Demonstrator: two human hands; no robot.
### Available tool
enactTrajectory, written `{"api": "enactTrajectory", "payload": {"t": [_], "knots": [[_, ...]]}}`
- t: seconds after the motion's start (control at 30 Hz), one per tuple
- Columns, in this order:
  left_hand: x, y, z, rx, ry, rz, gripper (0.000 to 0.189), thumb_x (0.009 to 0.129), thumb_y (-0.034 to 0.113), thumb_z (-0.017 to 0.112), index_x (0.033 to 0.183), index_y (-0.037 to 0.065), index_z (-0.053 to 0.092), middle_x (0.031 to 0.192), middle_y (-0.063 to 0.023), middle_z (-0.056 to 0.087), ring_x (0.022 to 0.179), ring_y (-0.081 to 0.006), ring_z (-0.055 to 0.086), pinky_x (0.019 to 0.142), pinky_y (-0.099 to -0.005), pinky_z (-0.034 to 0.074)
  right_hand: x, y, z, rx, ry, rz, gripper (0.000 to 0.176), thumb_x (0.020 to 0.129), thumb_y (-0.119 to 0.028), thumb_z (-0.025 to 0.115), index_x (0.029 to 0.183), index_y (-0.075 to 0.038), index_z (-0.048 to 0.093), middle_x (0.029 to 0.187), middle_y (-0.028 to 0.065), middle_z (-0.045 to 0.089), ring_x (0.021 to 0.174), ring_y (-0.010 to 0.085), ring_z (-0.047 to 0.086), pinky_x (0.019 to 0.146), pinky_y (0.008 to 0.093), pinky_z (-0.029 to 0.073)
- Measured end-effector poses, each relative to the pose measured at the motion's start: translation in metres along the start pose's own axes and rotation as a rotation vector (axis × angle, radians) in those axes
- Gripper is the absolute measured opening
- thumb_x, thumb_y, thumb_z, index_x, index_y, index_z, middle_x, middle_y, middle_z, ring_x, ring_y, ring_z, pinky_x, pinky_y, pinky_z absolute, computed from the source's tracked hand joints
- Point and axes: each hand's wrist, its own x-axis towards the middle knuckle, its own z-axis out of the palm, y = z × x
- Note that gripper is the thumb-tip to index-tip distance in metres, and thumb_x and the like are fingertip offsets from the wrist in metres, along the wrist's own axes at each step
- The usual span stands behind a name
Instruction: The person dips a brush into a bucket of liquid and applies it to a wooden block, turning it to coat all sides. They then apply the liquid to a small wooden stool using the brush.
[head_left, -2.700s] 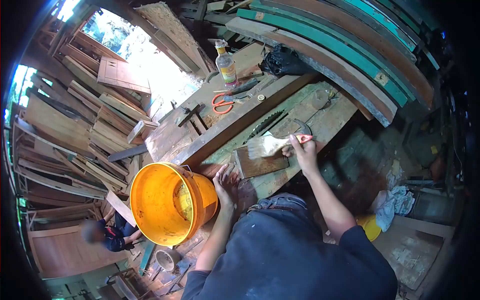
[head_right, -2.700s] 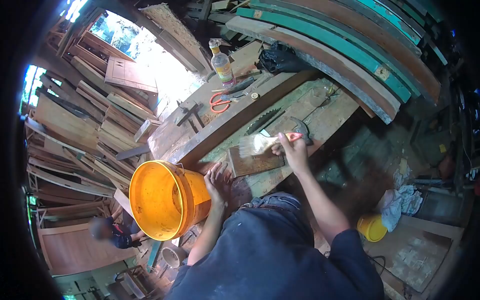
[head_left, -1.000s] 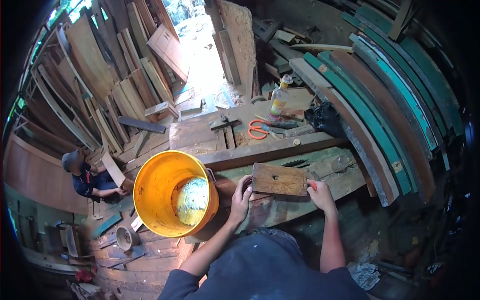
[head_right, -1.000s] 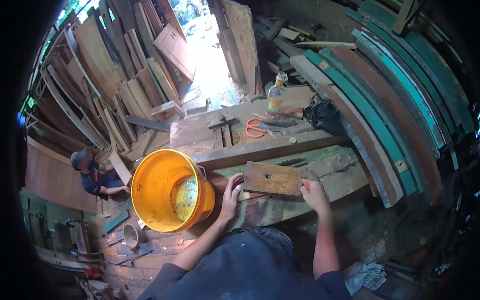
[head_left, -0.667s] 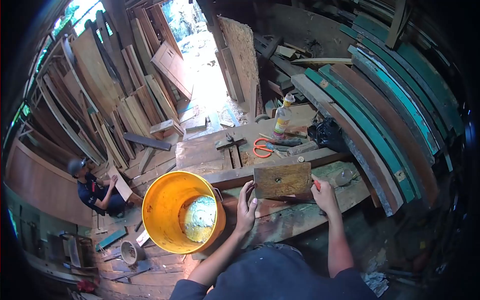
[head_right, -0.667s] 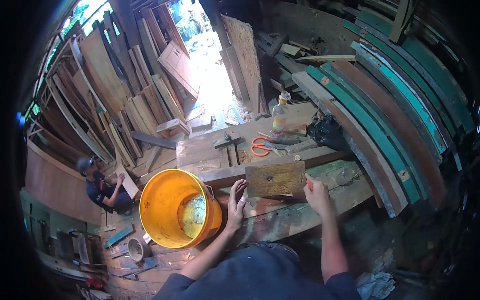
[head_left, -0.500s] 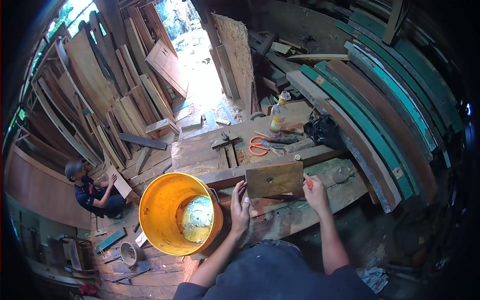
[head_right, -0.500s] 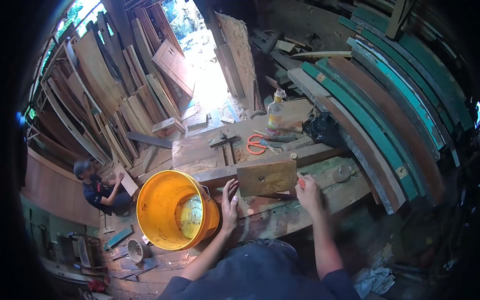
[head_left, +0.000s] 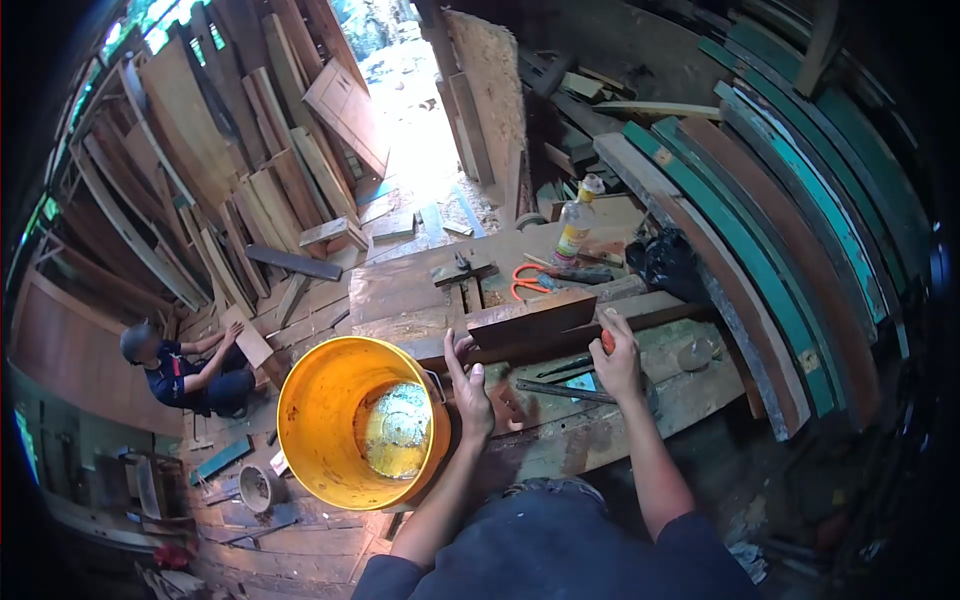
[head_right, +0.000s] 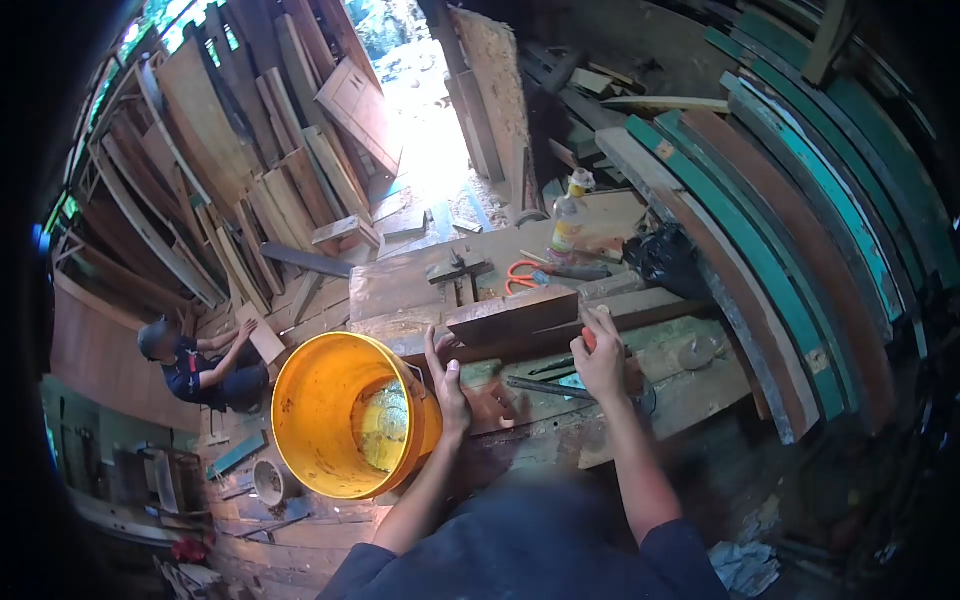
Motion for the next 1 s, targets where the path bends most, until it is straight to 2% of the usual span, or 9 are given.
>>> {"api": "enactTrajectory", "payload": {"t": [0.07,0.27,0.4,0.47,0.53,0.63,0.87,0.93,1.0], "knots": [[0.005,0.002,0.001,0.016,-0.017,-0.012,0.067,0.094,0.020,0.048,0.154,0.005,0.022,0.137,-0.0176,0.045,0.129,-0.0277,0.043,0.112,-0.0400,0.028,0.003,0.003,0.005,-0.003,0.011,-0.026,0.045,0.080,0.000,0.054,0.124,0.007,0.059,0.120,0.0212,0.060,0.110,0.0333,0.061,0.095,0.0350,0.049],[0.015,-0.006,0.000,-0.042,-0.007,-0.003,0.064,0.096,0.025,0.044,0.153,0.005,0.023,0.136,-0.0176,0.046,0.129,-0.0270,0.043,0.112,-0.0404,0.030,-0.012,0.024,0.020,0.276,-0.102,0.268,0.044,0.080,0.000,0.054,0.123,0.011,0.059,0.128,0.0209,0.060,0.124,0.0302,0.055,0.105,0.0330,0.039],[0.021,-0.022,0.003,-0.125,0.017,-0.055,0.060,0.100,0.028,0.035,0.154,0.006,0.020,0.134,-0.0190,0.047,0.125,-0.0258,0.046,0.109,-0.0383,0.034,0.003,0.021,0.016,0.191,0.071,0.087,0.046,0.079,0.001,0.054,0.124,0.004,0.062,0.118,0.0186,0.061,0.112,0.0296,0.059,0.098,0.0361,0.044],[0.023,-0.022,0.016,-0.516,0.106,-0.293,0.060,0.103,0.031,0.032,0.155,0.007,0.015,0.132,-0.0198,0.049,0.121,-0.0254,0.051,0.107,-0.0373,0.038,0.028,-0.008,-0.003,0.127,0.056,-0.016,0.049,0.079,0.001,0.055,0.127,-0.003,0.064,0.113,0.0172,0.059,0.107,0.0298,0.059,0.096,0.0367,0.045],[0.022,-0.034,0.026,-0.543,0.083,-0.365,0.062,0.104,0.039,0.030,0.156,0.011,0.010,0.133,-0.0209,0.053,0.121,-0.0255,0.055,0.106,-0.0377,0.040,0.046,-0.033,-0.017,0.032,0.052,-0.122,0.049,0.080,0.001,0.056,0.128,-0.007,0.064,0.108,0.0148,0.057,0.103,0.0290,0.059,0.090,0.0368,0.047],[0.013,-0.046,0.048,-0.735,0.080,-0.505,0.068,0.102,0.049,0.032,0.157,0.014,0.011,0.137,-0.0215,0.052,0.124,-0.0263,0.054,0.106,-0.0372,0.037,0.056,-0.051,-0.031,-0.032,0.038,-0.127,0.050,0.079,0.002,0.058,0.127,-0.007,0.065,0.109,0.0137,0.056,0.100,0.0289,0.059,0.087,0.0375,0.047],[-0.003,-0.049,0.079,-0.784,-0.030,-0.648,0.073,0.098,0.051,0.037,0.157,0.016,0.009,0.141,-0.0253,0.047,0.128,-0.0312,0.051,0.102,-0.0369,0.041,0.057,-0.064,-0.042,-0.043,-0.017,-0.016,0.051,0.077,0.001,0.061,0.126,-0.011,0.066,0.113,0.0122,0.056,0.099,0.0291,0.059,0.086,0.0373,0.050],[-0.006,-0.045,0.075,-0.969,-0.004,-0.702,0.069,0.098,0.048,0.039,0.155,0.018,0.013,0.144,-0.0274,0.044,0.131,-0.0349,0.049,0.103,-0.0392,0.041,0.055,-0.071,-0.037,-0.248,0.000,-0.175,0.053,0.076,-0.003,0.064,0.128,-0.012,0.065,0.115,0.0104,0.056,0.102,0.0300,0.058,0.089,0.0402,0.049],[-0.009,-0.041,0.064,-1.137,0.045,-0.732,0.045,0.097,0.041,0.042,0.132,0.013,0.037,0.147,-0.0288,0.040,0.135,-0.0368,0.044,0.110,-0.0434,0.037,0.054,-0.075,-0.029,-0.349,-0.025,-0.214,0.059,0.074,-0.008,0.069,0.132,-0.015,0.061,0.120,0.0082,0.054,0.105,0.0301,0.056,0.090,0.0420,0.049]]}}
